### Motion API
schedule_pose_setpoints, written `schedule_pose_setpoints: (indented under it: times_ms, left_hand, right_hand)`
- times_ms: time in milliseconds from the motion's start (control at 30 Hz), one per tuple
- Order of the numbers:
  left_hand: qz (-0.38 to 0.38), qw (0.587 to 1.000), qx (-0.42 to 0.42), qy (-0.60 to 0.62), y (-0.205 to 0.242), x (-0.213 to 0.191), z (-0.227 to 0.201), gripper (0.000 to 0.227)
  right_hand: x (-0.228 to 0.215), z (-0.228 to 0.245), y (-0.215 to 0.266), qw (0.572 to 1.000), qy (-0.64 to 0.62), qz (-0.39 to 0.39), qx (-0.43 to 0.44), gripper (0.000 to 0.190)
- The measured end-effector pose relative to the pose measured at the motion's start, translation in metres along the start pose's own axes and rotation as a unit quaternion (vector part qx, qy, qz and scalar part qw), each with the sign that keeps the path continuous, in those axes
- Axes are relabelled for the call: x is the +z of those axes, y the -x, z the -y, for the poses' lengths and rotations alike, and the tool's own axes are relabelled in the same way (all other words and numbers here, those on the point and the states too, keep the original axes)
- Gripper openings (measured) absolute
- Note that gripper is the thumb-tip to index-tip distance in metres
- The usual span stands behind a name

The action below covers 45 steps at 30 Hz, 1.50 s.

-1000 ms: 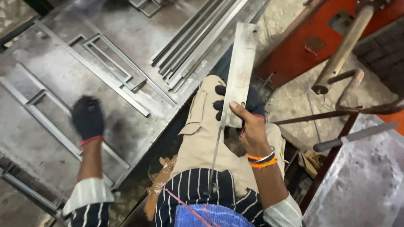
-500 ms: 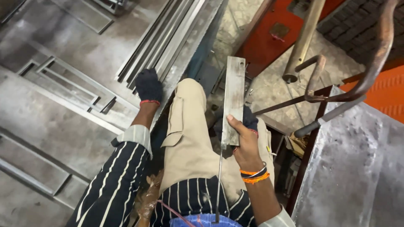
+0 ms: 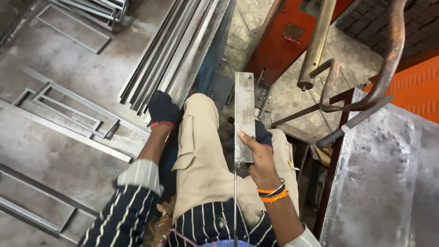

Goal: The person repeatedly picks up rectangular metal frames and long metal bars, aligns them on a welding jig, and spot-welds the joints while sparks fly. The person then places the welded frames onto a growing stack on the left side of the workspace.

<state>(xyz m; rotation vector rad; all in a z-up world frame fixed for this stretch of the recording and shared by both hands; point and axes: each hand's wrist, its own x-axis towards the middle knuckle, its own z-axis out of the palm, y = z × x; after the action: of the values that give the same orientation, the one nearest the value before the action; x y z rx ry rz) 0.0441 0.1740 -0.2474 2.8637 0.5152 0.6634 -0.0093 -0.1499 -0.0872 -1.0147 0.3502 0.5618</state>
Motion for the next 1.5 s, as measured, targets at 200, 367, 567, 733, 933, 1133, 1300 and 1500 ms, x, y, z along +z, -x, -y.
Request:
schedule_pose_setpoints:
  times_ms: [200,367,567,733,933,1133,1300,1500]
  left_hand:
    - [0.255,0.818,-0.239,0.457,-0.002,-0.098,-0.033,0.064]
    - [0.397,0.443,-0.299,0.746,-0.018,-0.054,-0.056,0.038]
    - [0.270,0.591,-0.298,0.699,-0.015,-0.051,-0.150,0.030]
    - [0.067,0.698,-0.142,0.699,0.009,-0.054,-0.198,0.043]
    - [0.023,0.778,-0.136,0.613,0.033,-0.106,-0.218,0.040]
    - [0.075,0.798,-0.087,0.591,0.084,-0.155,-0.221,0.038]
    - [0.135,0.805,-0.078,0.572,0.103,-0.187,-0.222,0.030]
    - [0.035,0.791,-0.069,0.607,0.055,-0.180,-0.211,0.031]
  right_hand:
    - [0.016,0.010,0.008,1.000,0.004,0.000,0.000,0.028]
    - [0.022,0.014,0.013,0.998,0.018,0.010,-0.067,0.031]
    - [0.022,0.025,-0.001,0.992,0.063,-0.108,-0.021,0.044]
    - [0.033,0.038,-0.010,0.961,0.228,-0.155,-0.002,0.058]
    - [-0.017,-0.001,-0.068,0.910,0.362,0.013,-0.201,0.064]
    - [0.029,0.064,-0.048,0.920,0.313,0.053,-0.231,0.071]
    - [0.052,0.101,-0.019,0.902,0.363,0.004,-0.235,0.070]
    - [0.010,0.057,-0.039,0.905,0.357,0.080,-0.215,0.070]
